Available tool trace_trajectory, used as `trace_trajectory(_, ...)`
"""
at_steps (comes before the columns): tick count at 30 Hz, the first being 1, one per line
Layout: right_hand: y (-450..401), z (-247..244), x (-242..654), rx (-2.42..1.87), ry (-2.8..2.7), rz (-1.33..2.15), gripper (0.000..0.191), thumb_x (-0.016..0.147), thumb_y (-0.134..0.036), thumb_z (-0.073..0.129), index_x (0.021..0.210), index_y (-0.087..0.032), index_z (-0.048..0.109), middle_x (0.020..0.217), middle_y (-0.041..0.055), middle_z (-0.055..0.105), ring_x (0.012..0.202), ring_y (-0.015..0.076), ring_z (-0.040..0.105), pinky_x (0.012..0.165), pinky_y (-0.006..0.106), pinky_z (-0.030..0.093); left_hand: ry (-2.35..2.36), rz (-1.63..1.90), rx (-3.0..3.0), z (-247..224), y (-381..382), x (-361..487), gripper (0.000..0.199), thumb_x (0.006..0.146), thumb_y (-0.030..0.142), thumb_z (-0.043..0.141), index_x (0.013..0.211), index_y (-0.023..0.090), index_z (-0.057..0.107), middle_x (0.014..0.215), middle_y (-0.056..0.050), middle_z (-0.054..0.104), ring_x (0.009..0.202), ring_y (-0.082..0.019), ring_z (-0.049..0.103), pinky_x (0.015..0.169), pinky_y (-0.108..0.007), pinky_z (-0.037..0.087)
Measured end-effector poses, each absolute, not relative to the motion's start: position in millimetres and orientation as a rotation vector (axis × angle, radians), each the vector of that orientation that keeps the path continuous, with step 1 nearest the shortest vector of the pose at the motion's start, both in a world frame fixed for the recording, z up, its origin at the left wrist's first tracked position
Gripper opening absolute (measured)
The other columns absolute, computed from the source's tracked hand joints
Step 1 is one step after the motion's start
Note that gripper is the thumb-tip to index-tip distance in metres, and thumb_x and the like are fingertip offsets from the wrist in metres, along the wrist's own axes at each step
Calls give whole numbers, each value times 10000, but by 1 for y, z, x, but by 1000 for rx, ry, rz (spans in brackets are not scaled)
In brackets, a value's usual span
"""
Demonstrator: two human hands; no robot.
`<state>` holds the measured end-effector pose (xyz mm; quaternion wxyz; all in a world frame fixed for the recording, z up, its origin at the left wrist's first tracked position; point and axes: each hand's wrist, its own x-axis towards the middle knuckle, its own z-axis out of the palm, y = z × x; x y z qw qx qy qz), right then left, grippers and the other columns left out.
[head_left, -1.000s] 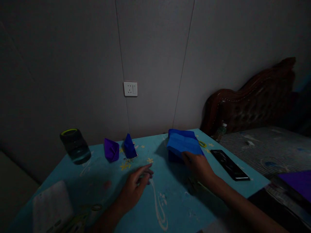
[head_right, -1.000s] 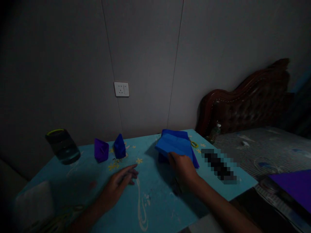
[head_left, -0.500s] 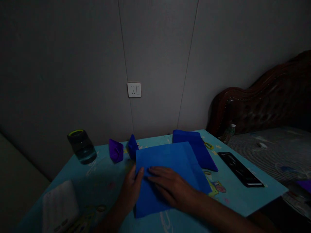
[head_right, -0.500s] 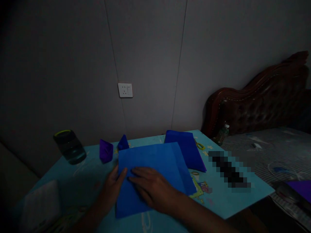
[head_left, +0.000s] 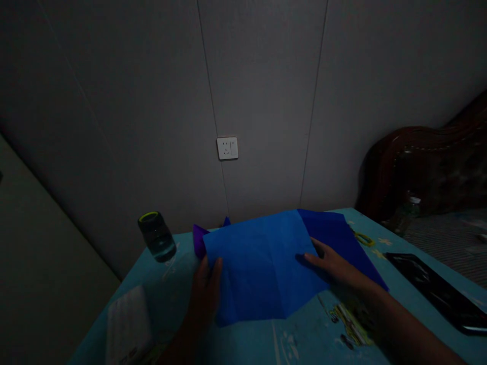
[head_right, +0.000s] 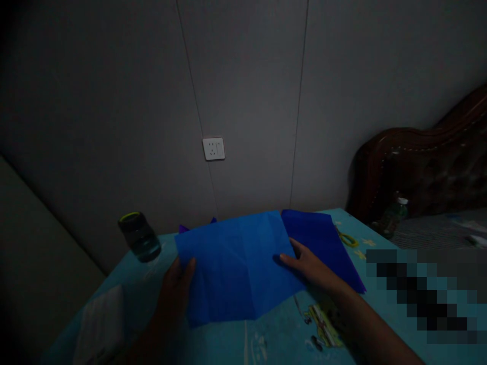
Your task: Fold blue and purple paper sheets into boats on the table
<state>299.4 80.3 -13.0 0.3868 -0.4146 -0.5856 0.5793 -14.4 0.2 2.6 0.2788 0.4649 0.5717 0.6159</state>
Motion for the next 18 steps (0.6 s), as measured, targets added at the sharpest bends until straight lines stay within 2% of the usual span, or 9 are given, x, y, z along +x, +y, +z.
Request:
trace_trajectory(2,74,-13,296,-1039,-1486,1548,642,742,-458,791,1288,-182,596,1173,140,726,953,300,739,848,455,605,1600,1656,1268,0,2,-15,314,806,516,604,877,211,628,948,-73,713,959,-265,668,916,-378,510)
trace_trajectory(5,72,-11,290,-1072,-1465,1459,520,737,-416,795,1166,-156,656,1077,126,755,893,286,747,803,425,610,1707,1639,1316,-4,5,-17,283,822,484,564,881,214,626,1003,-99,712,1027,-291,653,972,-422,482)
trace_trajectory(8,71,-10,286,-1187,-1502,1188,421,765,-439,742,1068,-157,665,958,101,766,791,268,738,680,373,605,1790,1623,1334,-9,6,-17,303,827,487,542,914,211,636,1074,-127,713,1078,-324,640,997,-467,466)
trace_trajectory(11,65,-9,281,-1294,-1583,773,310,765,-451,692,907,-176,677,840,70,753,692,242,697,594,322,555,1831,1620,1329,-11,5,-13,289,837,476,547,931,221,647,1084,-124,715,1090,-331,640,983,-472,474)
trace_trajectory(15,51,-10,273,-1324,-1619,480,293,821,-463,613,914,-195,686,833,51,748,678,228,677,594,304,515,1783,1622,1346,-8,-2,-7,320,846,492,559,968,210,650,987,-100,721,992,-304,666,925,-441,499)
trace_trajectory(18,43,-11,268,-1281,-1655,409,290,848,-447,607,965,-200,703,866,58,757,713,232,686,642,309,523,1679,1601,1339,-8,-6,-3,362,846,498,582,1024,191,648,1028,-105,725,975,-291,672,921,-428,502)
